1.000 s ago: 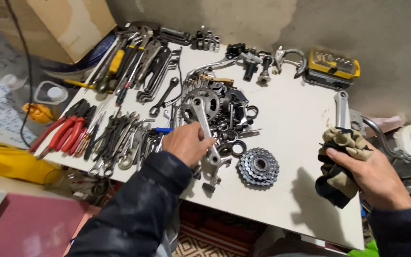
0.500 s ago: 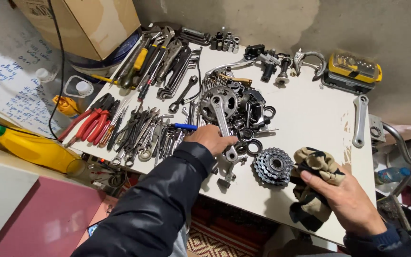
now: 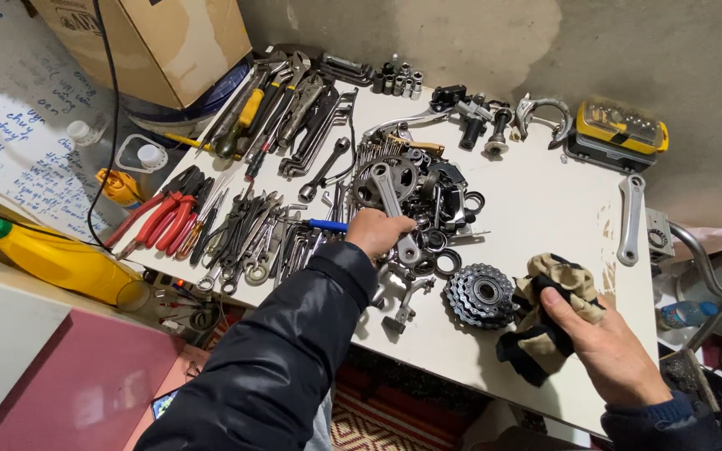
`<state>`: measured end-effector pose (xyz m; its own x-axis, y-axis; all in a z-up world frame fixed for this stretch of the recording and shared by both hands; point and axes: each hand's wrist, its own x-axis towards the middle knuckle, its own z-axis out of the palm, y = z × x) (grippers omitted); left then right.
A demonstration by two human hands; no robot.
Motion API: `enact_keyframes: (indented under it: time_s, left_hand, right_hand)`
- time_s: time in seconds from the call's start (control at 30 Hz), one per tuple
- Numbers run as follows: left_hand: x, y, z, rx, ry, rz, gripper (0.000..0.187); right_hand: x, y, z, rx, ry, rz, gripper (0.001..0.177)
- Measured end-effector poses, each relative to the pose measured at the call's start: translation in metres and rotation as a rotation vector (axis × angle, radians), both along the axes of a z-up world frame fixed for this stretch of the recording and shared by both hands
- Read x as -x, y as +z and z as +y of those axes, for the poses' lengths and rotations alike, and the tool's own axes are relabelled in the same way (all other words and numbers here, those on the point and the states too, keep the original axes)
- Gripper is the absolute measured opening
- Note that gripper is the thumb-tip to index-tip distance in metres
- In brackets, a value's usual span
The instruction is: Cleaning bicycle crank arms and chainrings with a cloth on a workbench
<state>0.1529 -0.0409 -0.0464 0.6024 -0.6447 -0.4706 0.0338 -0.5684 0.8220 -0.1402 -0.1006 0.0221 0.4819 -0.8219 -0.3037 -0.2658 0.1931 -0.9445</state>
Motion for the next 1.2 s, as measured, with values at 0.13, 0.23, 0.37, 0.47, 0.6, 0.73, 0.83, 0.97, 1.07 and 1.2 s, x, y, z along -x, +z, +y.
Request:
enact_keyframes:
  time_s: [0.13,0.23,0.37,0.47,0.6,0.73,0.83,0.97,1.07,1.2]
  left_hand:
    - [-0.004,-0.014,-0.007,0.151,0.114,0.181,0.020]
    - [0.001,0.001,-0.001,0.356,0.242,0.505,0.011]
    - [0.016,0.017,0.004,0.452,0.110,0.345,0.020]
    - [0.028,0.031,0.012,0.580,0.028,0.365,0.024]
    - [0.047,0.031,0.008,0.676,-0.040,0.384,0.018]
    - [0.065,0.024,0.002,0.721,-0.058,0.406,0.014]
    - [0.080,0.017,0.000,0.783,-0.061,0.237,0.026]
    - [0.102,0.011,-0.008,0.606,-0.013,0.069,0.040]
    - [0.113,0.029,-0.006,0.534,-0.015,0.051,0.045]
    - [0.114,0.021,-0.023,0.568,-0.052,0.122,0.043]
  right_hand:
    - [-0.012,0.029,0.010,0.057,-0.008,0.291,0.055]
    - [-0.005,0.023,0.002,0.416,0.104,0.739,0.052]
    - [-0.006,0.036,0.003,0.318,0.011,0.766,0.064]
    - [-0.003,0.037,-0.004,0.243,-0.035,0.591,0.059]
    - [0.029,0.002,-0.043,0.329,0.041,0.438,0.067]
    - [0.007,0.006,-0.017,-0.003,-0.146,-0.257,0.066]
    - [0.013,-0.014,-0.020,0.069,-0.143,-0.389,0.057]
    - [-0.002,0.003,-0.009,-0.041,-0.043,-0.591,0.070]
    - [-0.007,0.009,-0.003,-0.080,-0.024,-0.634,0.068]
    - [0.002,-0.010,-0.013,-0.095,-0.018,-0.608,0.061]
